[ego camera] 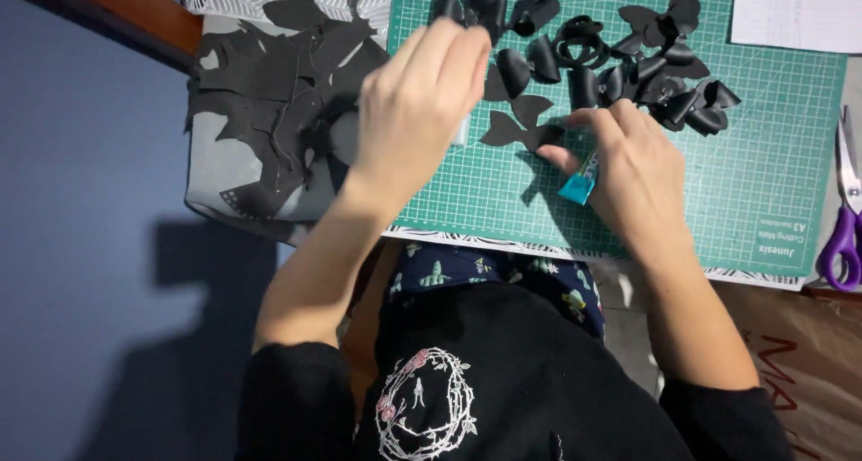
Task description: The person sits at a craft table assembling black foam bow shapes. They apply glue from a tube to a foam piece, fold and press the pieces into bow forms, then place a blue rectangular template over a flat foam cutout and trace around it with a marker to mark the next piece.
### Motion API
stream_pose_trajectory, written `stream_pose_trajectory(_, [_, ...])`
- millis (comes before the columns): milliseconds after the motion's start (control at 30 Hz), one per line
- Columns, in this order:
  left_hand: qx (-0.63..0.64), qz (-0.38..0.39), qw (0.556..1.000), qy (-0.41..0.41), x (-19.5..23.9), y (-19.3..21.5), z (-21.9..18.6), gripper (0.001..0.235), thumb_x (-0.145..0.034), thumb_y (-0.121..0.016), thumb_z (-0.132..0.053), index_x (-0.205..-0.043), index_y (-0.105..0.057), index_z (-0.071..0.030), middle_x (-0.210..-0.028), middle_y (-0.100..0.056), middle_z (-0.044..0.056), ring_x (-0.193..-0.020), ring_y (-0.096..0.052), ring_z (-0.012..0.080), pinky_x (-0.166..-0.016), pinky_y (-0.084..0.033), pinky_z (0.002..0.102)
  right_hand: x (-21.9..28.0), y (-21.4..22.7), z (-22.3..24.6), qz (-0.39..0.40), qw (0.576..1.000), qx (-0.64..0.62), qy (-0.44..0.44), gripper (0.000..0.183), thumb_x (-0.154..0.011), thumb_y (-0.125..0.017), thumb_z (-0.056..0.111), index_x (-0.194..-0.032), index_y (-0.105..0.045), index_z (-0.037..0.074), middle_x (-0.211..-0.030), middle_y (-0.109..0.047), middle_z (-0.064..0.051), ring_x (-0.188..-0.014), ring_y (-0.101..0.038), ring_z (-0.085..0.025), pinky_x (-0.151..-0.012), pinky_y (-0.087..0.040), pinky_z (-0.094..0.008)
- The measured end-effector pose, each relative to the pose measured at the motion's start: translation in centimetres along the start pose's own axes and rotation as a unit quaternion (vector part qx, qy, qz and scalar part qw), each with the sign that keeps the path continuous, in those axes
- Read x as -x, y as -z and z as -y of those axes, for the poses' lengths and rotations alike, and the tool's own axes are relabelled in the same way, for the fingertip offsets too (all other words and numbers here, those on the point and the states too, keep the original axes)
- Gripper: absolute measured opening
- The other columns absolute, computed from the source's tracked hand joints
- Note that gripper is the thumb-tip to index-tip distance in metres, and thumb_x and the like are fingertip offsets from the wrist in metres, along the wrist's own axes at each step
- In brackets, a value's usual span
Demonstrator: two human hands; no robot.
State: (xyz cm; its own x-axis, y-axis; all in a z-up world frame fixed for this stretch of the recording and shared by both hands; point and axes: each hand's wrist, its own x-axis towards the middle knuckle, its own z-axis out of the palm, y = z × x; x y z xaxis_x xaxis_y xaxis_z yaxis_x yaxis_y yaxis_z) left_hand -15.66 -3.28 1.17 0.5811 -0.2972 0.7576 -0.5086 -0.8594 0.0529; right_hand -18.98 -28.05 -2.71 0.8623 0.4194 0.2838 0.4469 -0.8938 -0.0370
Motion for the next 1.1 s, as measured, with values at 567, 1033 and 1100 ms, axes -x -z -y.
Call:
stream_pose_trajectory(567, [0.144, 0.004, 0.985, -0.096, 5.9, -0.6, -7.9, 0.016, -0.081, -0.076, 0.004, -0.097, -0.072, 0.000, -0.095, -0.069, 0.007, -0.079, -0.063, 0.0123, -0.050, -0.045, 0.020, 9.7, 2.0, -4.9, -0.013, 0.991, -0.035, 0.127, 0.030, -0.089, -0.079, 0.008, -0.115, -0.085, 0.022, -0.081, -0.061, 0.004, -0.072, -0.052, -0.011, -0.058, -0.042, -0.024])
stream_pose_trajectory(1033, [0.234, 0.117, 0.962, -0.080, 8.6, -0.9, -11.9, 0.024, -0.091, -0.075, -0.007, -0.115, -0.073, -0.001, -0.124, -0.068, 0.013, -0.112, -0.066, 0.0227, -0.094, -0.057, 0.033, 16.3, -4.1, -8.5, -0.248, 0.784, -0.543, -0.170, 0.044, -0.106, -0.061, 0.052, -0.117, -0.047, 0.012, -0.106, -0.055, -0.002, -0.096, -0.058, -0.015, -0.094, -0.052, -0.032])
stream_pose_trajectory(1100, [0.236, 0.123, 0.961, -0.075, 9.1, -1.2, -12.1, 0.022, -0.092, -0.074, -0.006, -0.113, -0.072, -0.001, -0.123, -0.070, 0.013, -0.112, -0.067, 0.0230, -0.097, -0.057, 0.033, 15.4, -2.8, -6.4, -0.245, 0.746, -0.575, -0.229, 0.041, -0.103, -0.069, 0.043, -0.120, -0.048, 0.013, -0.110, -0.059, -0.005, -0.096, -0.061, -0.013, -0.086, -0.054, -0.026])
